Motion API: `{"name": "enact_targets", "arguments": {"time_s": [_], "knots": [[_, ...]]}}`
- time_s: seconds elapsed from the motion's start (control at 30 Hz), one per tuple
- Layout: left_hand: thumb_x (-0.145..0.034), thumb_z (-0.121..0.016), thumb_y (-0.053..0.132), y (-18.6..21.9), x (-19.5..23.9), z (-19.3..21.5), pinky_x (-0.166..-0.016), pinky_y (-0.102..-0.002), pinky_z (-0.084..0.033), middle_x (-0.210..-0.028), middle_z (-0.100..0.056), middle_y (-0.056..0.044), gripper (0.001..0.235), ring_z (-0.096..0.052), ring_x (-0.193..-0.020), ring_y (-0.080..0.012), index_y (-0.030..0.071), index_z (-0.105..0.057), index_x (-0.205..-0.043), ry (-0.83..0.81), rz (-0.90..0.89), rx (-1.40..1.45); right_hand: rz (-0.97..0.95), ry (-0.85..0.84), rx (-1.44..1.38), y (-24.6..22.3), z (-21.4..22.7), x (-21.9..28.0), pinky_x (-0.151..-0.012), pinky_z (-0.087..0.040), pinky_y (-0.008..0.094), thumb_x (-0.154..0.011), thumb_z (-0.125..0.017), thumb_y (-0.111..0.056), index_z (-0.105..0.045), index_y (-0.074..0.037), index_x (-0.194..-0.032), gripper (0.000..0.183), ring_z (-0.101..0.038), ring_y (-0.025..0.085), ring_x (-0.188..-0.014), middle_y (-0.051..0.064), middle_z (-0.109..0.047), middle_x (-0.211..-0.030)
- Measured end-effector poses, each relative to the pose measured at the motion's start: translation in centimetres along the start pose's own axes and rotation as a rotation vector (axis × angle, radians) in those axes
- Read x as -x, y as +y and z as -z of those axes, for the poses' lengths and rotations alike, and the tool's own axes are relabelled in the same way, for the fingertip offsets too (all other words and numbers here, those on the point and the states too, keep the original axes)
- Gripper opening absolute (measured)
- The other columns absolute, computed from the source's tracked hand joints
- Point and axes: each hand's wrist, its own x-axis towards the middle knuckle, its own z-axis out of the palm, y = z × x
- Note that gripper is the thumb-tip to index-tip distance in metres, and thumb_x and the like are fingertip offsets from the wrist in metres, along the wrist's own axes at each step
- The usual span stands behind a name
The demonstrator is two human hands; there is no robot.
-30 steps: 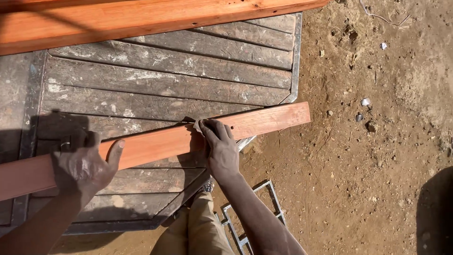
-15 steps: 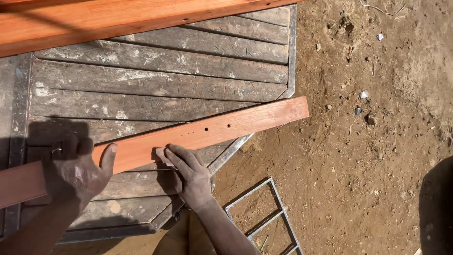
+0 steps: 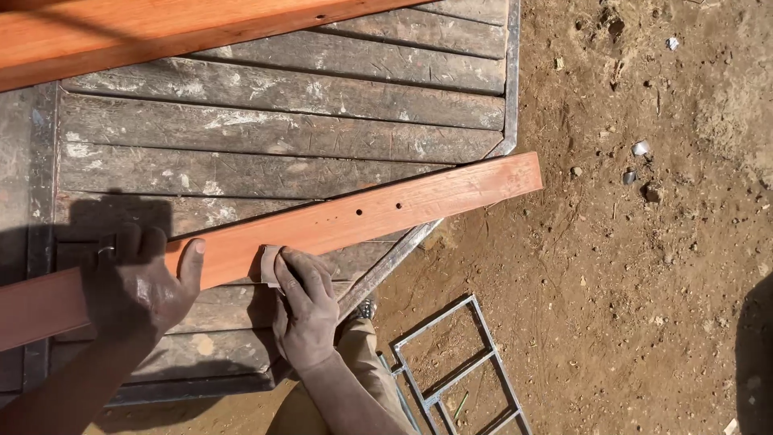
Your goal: Sanding the edges and surface of a wooden plank using sandpaper
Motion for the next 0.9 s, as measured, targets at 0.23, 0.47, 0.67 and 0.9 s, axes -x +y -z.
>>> {"name": "enact_targets", "arguments": {"time_s": [0.23,0.47,0.67,0.9], "knots": [[-0.087,-0.047,0.067,-2.3,-3.2,3.9,-0.124,-0.057,-0.008,-0.170,-0.023,-0.010,0.098,-0.021,-0.155,-0.0311,0.016,-0.020,-0.166,0.107,-0.368,-1.600,0.128,0.031,0.190,10.2,8.8,-5.3,-0.109,-0.059,0.041,-0.102,-0.053,-0.005,-0.064,-0.003,-0.134,0.034,-0.065,0.031,-0.124,0.019,-0.060,-0.134],[-0.094,-0.054,0.068,-6.0,-6.2,9.0,-0.120,-0.062,-0.023,-0.165,-0.043,-0.020,0.091,-0.039,-0.149,-0.0401,0.006,-0.048,-0.161,0.163,-0.851,-1.780,-0.097,-0.023,-0.072,-2.7,-2.9,1.1,-0.098,-0.061,0.043,-0.108,-0.051,-0.020,-0.066,-0.003,-0.129,0.031,-0.065,0.035,-0.117,0.020,-0.062,-0.128],[-0.091,-0.039,0.080,-3.3,-4.8,6.8,-0.119,-0.053,-0.023,-0.162,-0.046,-0.009,0.090,-0.039,-0.149,-0.0335,0.020,-0.049,-0.158,0.173,-0.501,-1.973,0.182,-0.263,0.145,3.6,2.3,-1.0,-0.097,-0.060,0.044,-0.106,-0.047,-0.029,-0.057,-0.008,-0.143,0.044,-0.065,0.033,-0.121,0.015,-0.060,-0.144],[-0.108,-0.059,0.060,-1.2,-2.2,4.6,-0.082,-0.031,-0.047,-0.094,-0.060,0.002,0.042,-0.064,-0.092,-0.0180,0.021,-0.061,-0.091,0.264,-1.325,-2.154,-0.052,0.158,0.750,17.5,17.4,-11.3,-0.083,-0.050,0.036,-0.105,-0.064,-0.020,-0.079,-0.021,-0.117,0.019,-0.059,0.022,-0.101,0.003,-0.065,-0.114]]}}
